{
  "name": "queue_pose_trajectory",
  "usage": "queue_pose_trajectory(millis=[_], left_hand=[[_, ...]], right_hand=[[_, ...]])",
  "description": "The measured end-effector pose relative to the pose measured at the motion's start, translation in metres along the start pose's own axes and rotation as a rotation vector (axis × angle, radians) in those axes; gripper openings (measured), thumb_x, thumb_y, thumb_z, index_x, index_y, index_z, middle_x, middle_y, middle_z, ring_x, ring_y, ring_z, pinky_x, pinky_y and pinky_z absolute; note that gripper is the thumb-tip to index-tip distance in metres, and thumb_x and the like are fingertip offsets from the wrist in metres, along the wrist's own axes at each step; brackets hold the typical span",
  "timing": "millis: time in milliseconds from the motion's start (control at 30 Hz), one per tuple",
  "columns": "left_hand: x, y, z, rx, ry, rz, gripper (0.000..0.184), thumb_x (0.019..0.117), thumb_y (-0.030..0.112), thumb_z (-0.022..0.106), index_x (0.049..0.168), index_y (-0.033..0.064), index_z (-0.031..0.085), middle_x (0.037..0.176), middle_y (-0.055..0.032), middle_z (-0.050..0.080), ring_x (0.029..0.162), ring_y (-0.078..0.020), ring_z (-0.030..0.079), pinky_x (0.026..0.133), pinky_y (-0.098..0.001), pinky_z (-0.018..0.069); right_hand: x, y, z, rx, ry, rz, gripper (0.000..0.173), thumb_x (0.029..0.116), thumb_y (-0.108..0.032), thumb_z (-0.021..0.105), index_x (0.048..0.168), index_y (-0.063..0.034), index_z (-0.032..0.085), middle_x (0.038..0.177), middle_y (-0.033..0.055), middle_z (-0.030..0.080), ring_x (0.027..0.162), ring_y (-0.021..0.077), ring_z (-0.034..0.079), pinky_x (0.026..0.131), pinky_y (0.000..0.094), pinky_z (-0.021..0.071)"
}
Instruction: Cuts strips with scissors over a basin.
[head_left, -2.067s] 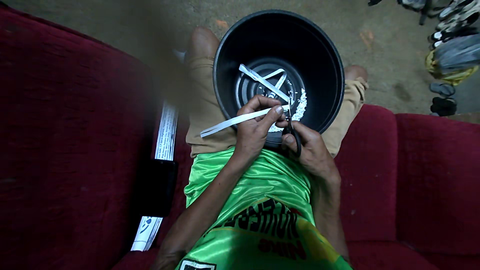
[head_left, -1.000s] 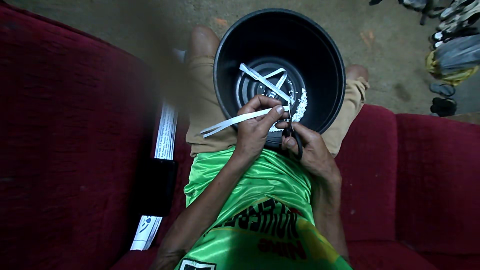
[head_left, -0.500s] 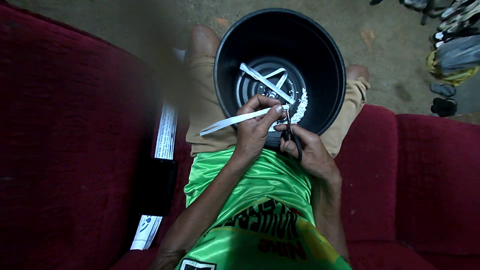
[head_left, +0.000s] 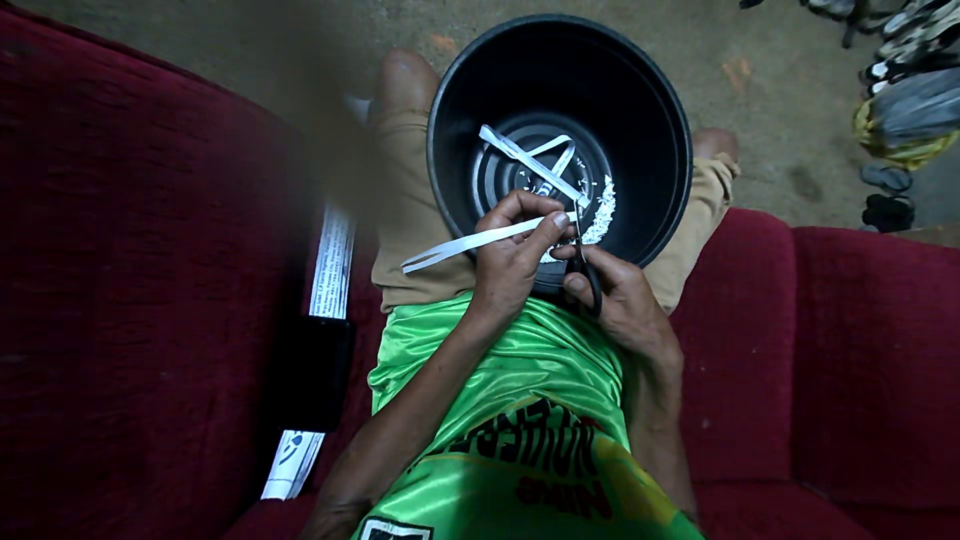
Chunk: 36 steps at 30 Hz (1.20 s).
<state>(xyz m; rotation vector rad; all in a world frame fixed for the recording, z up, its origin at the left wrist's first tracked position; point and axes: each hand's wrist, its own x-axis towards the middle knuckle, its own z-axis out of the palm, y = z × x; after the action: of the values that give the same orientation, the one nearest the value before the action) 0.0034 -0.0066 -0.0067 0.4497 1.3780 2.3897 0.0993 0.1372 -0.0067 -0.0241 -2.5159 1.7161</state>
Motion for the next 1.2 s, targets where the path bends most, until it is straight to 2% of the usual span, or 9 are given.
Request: queue_pose_trajectory(millis=[67, 133, 200, 500, 667, 767, 933, 1100, 1200], left_hand=[[0.0003, -0.0001, -0.0002, -0.003, 0.003, 0.002, 0.007, 0.0989, 0.0, 0.062, 0.106, 0.0028, 0.062, 0.093, -0.0075, 0.07, 0.081, -0.0159, 0.071, 0.08, -0.0334, 0.0627], [0.0005, 0.0001, -0.0005, -0.012, -0.001, -0.001, 0.007, 0.099, 0.0, 0.062, 0.106, 0.0023, 0.062, 0.092, -0.008, 0.07, 0.08, -0.0162, 0.072, 0.08, -0.0336, 0.0628], [0.0004, 0.0003, -0.0006, -0.013, -0.001, -0.005, 0.008, 0.0989, 0.0, 0.062, 0.106, 0.002, 0.062, 0.091, -0.0082, 0.07, 0.079, -0.0159, 0.071, 0.078, -0.0324, 0.0625], [-0.0003, 0.0005, 0.0007, -0.008, -0.016, -0.008, 0.007, 0.0988, 0.0, 0.062, 0.106, 0.0021, 0.062, 0.089, -0.0077, 0.069, 0.077, -0.0146, 0.07, 0.073, -0.0292, 0.0622], [-0.0005, 0.0014, 0.0013, -0.003, -0.015, -0.004, 0.007, 0.0989, 0.0, 0.062, 0.106, 0.0025, 0.062, 0.09, -0.0071, 0.069, 0.077, -0.0138, 0.07, 0.074, -0.0287, 0.062], [0.0055, -0.0048, -0.0016, -0.036, -0.011, 0.031, 0.007, 0.0975, -0.002, 0.063, 0.104, -0.001, 0.062, 0.089, -0.0099, 0.069, 0.079, -0.0173, 0.07, 0.079, -0.0344, 0.0623], [0.0082, -0.0058, -0.0025, -0.054, -0.004, 0.039, 0.006, 0.0973, -0.002, 0.063, 0.103, -0.0018, 0.062, 0.086, -0.0096, 0.069, 0.077, -0.0172, 0.07, 0.077, -0.0343, 0.0625], [0.0066, -0.005, -0.0007, -0.045, -0.002, 0.021, 0.006, 0.0971, -0.002, 0.063, 0.103, -0.0019, 0.062, 0.087, -0.0097, 0.068, 0.075, -0.0163, 0.069, 0.069, -0.0311, 0.063], [0.0055, -0.0042, -0.0001, -0.041, -0.008, 0.017, 0.006, 0.0973, -0.002, 0.063, 0.104, -0.0016, 0.062, 0.088, -0.0103, 0.068, 0.075, -0.0168, 0.07, 0.07, -0.0308, 0.0629]], right_hand=[[-0.001, 0.0002, -0.0006, 0.008, -0.009, 0.011, 0.038, 0.1023, -0.039, 0.06, 0.128, -0.0113, 0.066, 0.07, -0.0018, 0.057, 0.052, 0.0073, 0.049, 0.046, 0.0234, 0.0443], [-0.0016, 0.0004, -0.002, 0.006, -0.044, 0.029, 0.047, 0.1009, -0.05, 0.058, 0.129, -0.0122, 0.065, 0.072, -0.0027, 0.057, 0.053, 0.0066, 0.049, 0.046, 0.0229, 0.0441], [-0.0014, 0.0011, -0.0019, 0.008, -0.067, 0.03, 0.053, 0.0984, -0.054, 0.06, 0.13, -0.0116, 0.064, 0.073, -0.0043, 0.058, 0.054, 0.0047, 0.048, 0.048, 0.0216, 0.0433], [0.0012, -0.0001, -0.001, -0.041, -0.038, -0.01, 0.05, 0.1002, -0.053, 0.057, 0.127, -0.0113, 0.065, 0.074, -0.0038, 0.057, 0.054, 0.0058, 0.049, 0.047, 0.0225, 0.0444], [0.0013, -0.0005, -0.0004, -0.025, -0.018, -0.027, 0.04, 0.1026, -0.041, 0.059, 0.127, -0.0097, 0.065, 0.072, -0.0029, 0.057, 0.054, 0.0057, 0.049, 0.048, 0.0221, 0.0452], [0.0008, -0.0005, -0.0002, 0.0, -0.009, 0.0, 0.037, 0.1028, -0.037, 0.06, 0.129, -0.0105, 0.066, 0.071, -0.0014, 0.057, 0.053, 0.0075, 0.05, 0.046, 0.0235, 0.0452], [-0.0001, 0.0018, -0.0006, -0.014, -0.065, 0.013, 0.052, 0.0988, -0.053, 0.06, 0.13, -0.0122, 0.064, 0.074, -0.0041, 0.057, 0.056, 0.0054, 0.049, 0.049, 0.0228, 0.0452], [0.002, 0.0011, -0.0002, -0.026, -0.06, -0.021, 0.052, 0.0989, -0.055, 0.059, 0.127, -0.0112, 0.064, 0.074, -0.0036, 0.057, 0.055, 0.0055, 0.049, 0.047, 0.0225, 0.0444], [0.0023, 0.0002, 0.0001, -0.025, -0.047, -0.018, 0.051, 0.0996, -0.054, 0.058, 0.127, -0.0111, 0.064, 0.075, -0.0031, 0.057, 0.055, 0.0057, 0.049, 0.047, 0.0224, 0.0447]])
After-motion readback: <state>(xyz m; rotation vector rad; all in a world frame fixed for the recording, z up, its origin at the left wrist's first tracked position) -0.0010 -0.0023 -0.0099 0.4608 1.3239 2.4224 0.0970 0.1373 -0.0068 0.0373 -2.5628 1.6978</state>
